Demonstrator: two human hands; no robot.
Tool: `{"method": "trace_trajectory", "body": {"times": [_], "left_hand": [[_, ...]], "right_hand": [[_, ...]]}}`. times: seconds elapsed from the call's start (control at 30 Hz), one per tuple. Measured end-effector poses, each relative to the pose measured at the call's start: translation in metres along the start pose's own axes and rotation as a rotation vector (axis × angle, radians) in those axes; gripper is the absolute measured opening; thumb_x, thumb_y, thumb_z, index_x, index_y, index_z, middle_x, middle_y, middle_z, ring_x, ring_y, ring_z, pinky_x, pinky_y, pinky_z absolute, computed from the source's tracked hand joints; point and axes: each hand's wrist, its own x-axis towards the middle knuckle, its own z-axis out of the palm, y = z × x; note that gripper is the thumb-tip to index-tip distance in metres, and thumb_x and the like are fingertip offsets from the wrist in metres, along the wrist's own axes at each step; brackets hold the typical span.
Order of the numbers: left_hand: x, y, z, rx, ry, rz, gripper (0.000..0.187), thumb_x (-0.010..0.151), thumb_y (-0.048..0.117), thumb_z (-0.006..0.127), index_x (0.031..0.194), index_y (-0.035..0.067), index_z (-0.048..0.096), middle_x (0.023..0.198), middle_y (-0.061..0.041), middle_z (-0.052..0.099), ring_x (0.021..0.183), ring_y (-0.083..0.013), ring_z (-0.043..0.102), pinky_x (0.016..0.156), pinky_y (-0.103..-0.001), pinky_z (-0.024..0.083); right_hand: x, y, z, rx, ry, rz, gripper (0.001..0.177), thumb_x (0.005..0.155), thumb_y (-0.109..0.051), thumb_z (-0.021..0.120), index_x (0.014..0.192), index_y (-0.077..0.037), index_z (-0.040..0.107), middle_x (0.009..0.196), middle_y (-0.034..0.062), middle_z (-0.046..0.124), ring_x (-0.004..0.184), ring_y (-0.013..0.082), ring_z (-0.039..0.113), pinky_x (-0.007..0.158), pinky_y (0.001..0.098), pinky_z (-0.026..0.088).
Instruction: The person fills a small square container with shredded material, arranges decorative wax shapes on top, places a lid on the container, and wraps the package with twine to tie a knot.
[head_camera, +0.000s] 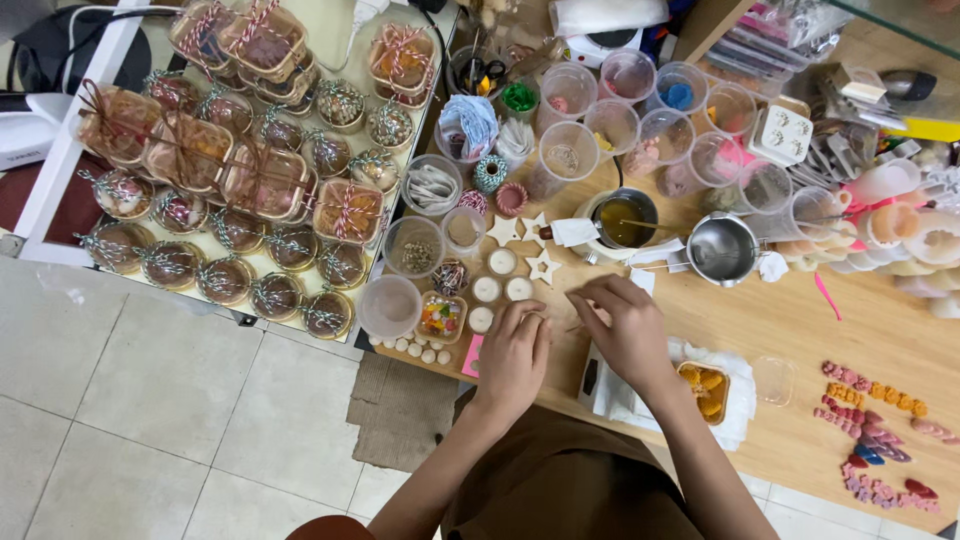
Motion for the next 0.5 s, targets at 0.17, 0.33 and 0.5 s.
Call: {"method": "trace_trajectory", "body": {"times": [0.17, 0.33, 0.5], "left_hand": [[-0.01, -0.01, -0.02, -0.076, 0.076, -0.013, 0.012, 0.101, 0.011, 0.062, 0.104, -0.001, 0.064, 0.111, -0.012, 0.065, 0.103, -0.0343, 0.063, 0.089, -0.044, 0.05], [-0.021, -0.017, -0.035, -0.085, 0.095, -0.043, 0.012, 0.099, 0.013, 0.065, 0.103, 0.003, 0.063, 0.112, -0.012, 0.064, 0.103, -0.0345, 0.064, 0.087, -0.045, 0.049], [-0.024, -0.027, -0.051, -0.075, 0.082, -0.11, 0.014, 0.096, 0.013, 0.066, 0.106, 0.004, 0.064, 0.114, -0.011, 0.065, 0.101, -0.0328, 0.064, 0.086, -0.044, 0.05]], "right_hand": [[0.04, -0.002, 0.07, -0.037, -0.108, -0.054, 0.016, 0.088, -0.021, 0.076, 0.102, -0.013, 0.081, 0.084, 0.0071, 0.067, 0.075, 0.0268, 0.07, 0.066, 0.0411, 0.055], [0.105, 0.015, 0.156, -0.146, -0.156, -0.151, 0.017, 0.084, -0.029, 0.079, 0.095, -0.015, 0.082, 0.09, 0.008, 0.069, 0.085, 0.0299, 0.069, 0.076, 0.0445, 0.056], [0.136, 0.029, 0.212, -0.441, -0.258, -0.237, 0.018, 0.074, -0.028, 0.08, 0.084, -0.013, 0.08, 0.107, 0.01, 0.069, 0.106, 0.0282, 0.066, 0.096, 0.0442, 0.047]]}}
